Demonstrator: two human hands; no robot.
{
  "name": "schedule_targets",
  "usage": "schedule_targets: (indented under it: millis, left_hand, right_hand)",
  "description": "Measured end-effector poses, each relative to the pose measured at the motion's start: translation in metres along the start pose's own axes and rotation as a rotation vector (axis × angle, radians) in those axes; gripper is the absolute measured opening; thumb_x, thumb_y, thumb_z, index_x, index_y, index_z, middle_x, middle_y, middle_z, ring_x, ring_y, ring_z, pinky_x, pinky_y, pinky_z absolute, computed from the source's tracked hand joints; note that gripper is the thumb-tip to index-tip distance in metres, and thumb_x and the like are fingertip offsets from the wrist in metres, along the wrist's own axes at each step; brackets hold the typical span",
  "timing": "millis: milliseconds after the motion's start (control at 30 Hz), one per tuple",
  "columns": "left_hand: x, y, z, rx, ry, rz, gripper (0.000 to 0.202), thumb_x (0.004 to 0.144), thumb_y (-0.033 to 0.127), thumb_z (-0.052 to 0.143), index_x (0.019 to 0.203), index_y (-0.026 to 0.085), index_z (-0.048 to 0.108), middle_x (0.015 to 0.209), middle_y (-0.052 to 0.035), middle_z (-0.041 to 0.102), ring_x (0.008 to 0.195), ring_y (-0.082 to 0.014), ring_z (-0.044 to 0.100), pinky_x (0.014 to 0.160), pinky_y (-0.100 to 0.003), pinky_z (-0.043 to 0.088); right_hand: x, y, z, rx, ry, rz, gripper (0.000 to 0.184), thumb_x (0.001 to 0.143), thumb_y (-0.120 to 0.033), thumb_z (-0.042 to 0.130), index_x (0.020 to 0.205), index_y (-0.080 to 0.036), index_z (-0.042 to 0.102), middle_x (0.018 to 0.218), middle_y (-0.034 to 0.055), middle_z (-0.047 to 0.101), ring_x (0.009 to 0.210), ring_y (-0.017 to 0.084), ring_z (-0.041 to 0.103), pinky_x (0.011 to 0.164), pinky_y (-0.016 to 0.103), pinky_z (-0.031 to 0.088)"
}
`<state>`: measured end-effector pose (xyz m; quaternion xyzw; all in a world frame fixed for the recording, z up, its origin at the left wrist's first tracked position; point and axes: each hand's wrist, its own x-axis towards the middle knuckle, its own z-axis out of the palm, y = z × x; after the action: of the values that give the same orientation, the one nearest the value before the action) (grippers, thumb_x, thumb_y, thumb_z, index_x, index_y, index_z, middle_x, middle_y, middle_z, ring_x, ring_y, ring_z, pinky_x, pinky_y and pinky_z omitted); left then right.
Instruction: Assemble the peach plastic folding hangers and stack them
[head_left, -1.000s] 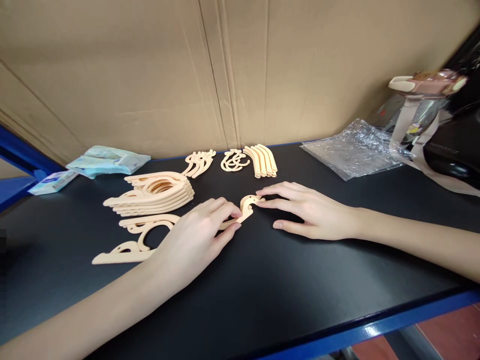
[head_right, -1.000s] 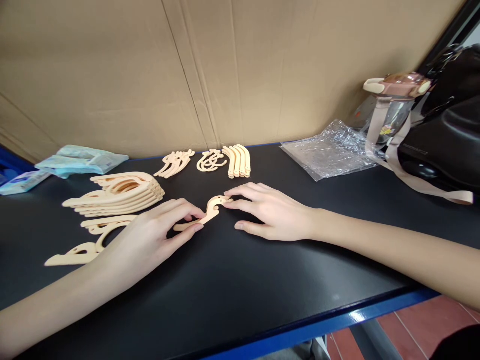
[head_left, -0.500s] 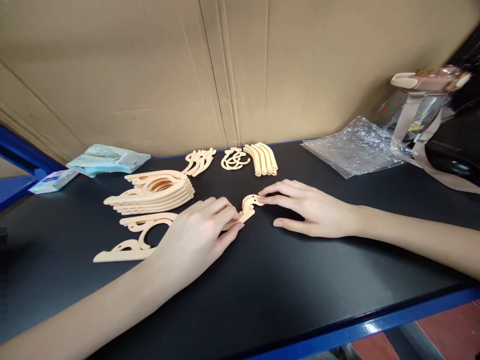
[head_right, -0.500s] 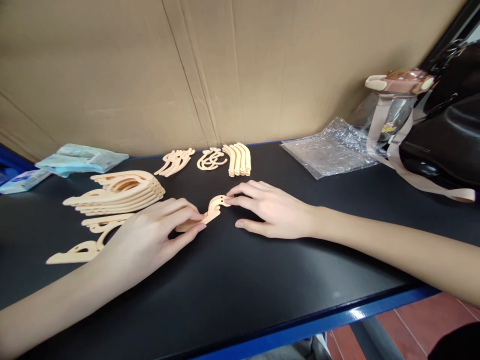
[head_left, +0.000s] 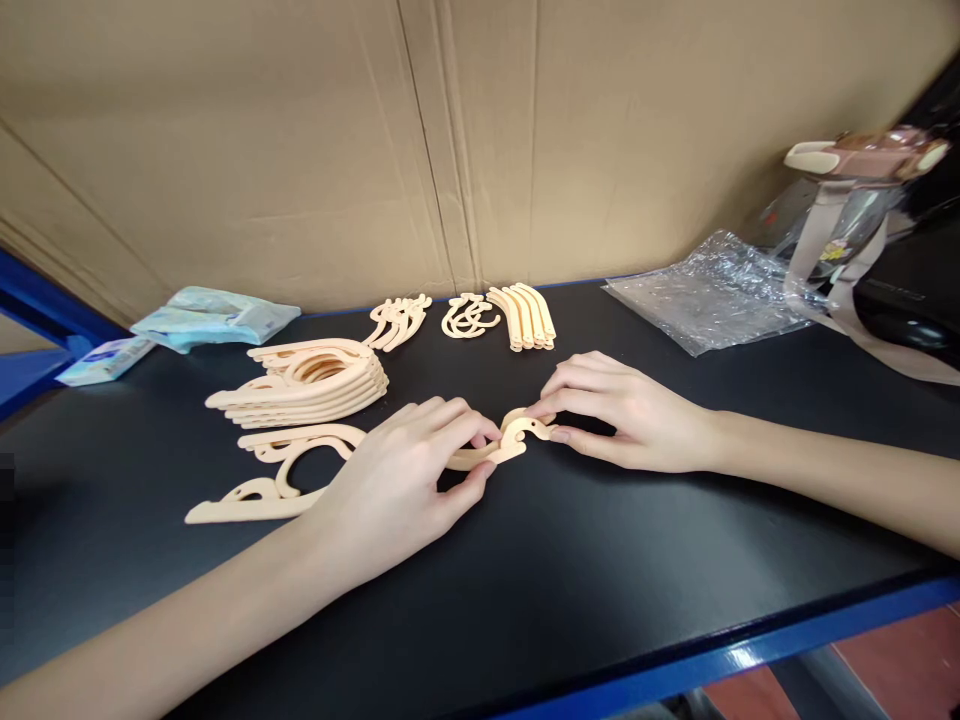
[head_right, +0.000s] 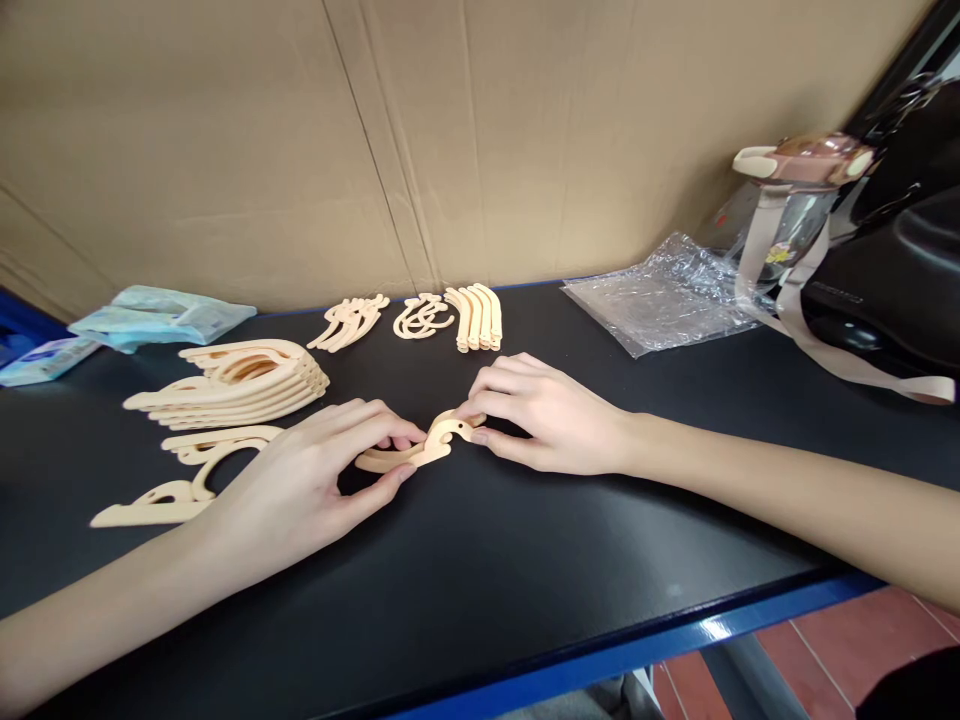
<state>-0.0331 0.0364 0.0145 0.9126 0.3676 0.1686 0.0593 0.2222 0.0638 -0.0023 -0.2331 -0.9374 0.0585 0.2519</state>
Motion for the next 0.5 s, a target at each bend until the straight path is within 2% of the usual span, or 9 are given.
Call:
schedule_targets:
  millis: [300, 500]
  left_hand:
    - [-0.0003, 0.0018, 0.0016, -0.029, 0.008, 0.007, 0.012, 0.091, 0.022, 0.054, 0.101, 0.021, 0.061, 0.095, 0.0012, 0.065, 0.085, -0.0165, 0.059, 0.077, -0.033, 0.043]
    - [-0.0015, 0.0026, 0.0019, -0.044, 0.001, -0.004, 0.012, 0.091, 0.025, 0.055, 0.102, 0.021, 0.061, 0.096, 0.0011, 0.065, 0.085, -0.0166, 0.059, 0.076, -0.033, 0.044]
  right_hand:
    - [0.0007, 0.0025, 0.0008, -0.005, -0.012, -0.019, 0.014, 0.094, -0.02, 0.057, 0.104, -0.014, 0.065, 0.091, 0.0044, 0.064, 0.086, 0.016, 0.055, 0.084, 0.032, 0.039]
    - [0.0003, 0.0027, 0.0014, -0.033, 0.039, -0.025, 0.012, 0.094, -0.02, 0.056, 0.101, -0.016, 0.065, 0.09, 0.0031, 0.067, 0.087, 0.016, 0.058, 0.09, 0.034, 0.039]
